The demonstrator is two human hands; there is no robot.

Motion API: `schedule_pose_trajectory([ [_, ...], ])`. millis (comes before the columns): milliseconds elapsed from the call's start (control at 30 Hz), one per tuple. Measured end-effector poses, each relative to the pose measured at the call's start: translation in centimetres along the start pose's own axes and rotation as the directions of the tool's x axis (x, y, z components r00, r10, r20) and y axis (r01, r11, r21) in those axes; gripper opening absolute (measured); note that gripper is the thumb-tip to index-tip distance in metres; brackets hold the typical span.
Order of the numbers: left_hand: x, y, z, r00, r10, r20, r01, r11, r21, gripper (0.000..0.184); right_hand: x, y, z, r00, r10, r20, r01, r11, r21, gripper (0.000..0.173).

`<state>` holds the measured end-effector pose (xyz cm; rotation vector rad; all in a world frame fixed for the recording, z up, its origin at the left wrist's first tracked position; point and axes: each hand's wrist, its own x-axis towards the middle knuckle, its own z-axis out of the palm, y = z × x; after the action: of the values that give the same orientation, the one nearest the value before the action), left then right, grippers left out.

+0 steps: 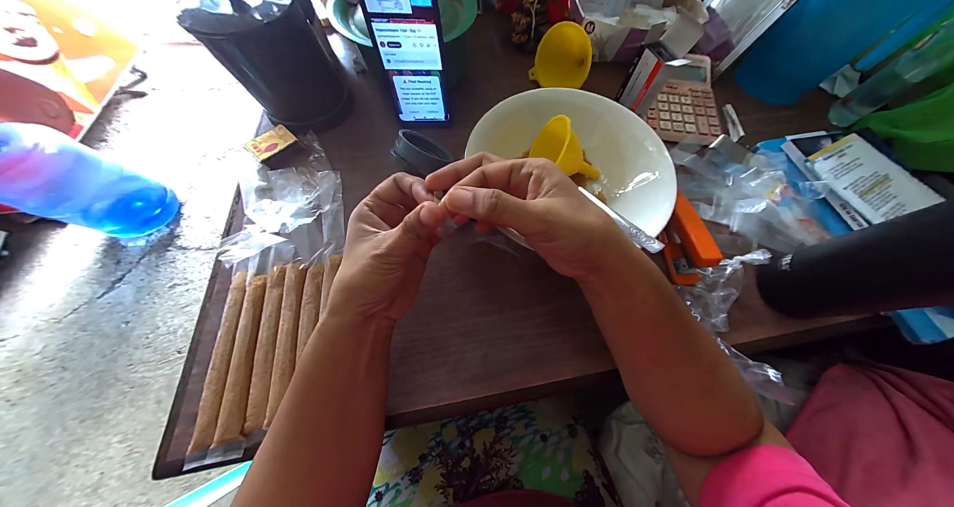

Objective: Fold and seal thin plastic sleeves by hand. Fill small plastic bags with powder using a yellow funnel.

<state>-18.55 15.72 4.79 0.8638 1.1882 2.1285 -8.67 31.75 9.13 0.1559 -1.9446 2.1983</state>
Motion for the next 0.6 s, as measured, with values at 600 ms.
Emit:
schedule_pose_trajectory([
  [600,0.02,-0.19,-0.08,1.0,-0.001,0.013,0.001,1.0,-0.001,0.018,-0.03,0.01,-0.06,1.0,0.011,0.01,-0.011,1.0,0.027,0.011],
])
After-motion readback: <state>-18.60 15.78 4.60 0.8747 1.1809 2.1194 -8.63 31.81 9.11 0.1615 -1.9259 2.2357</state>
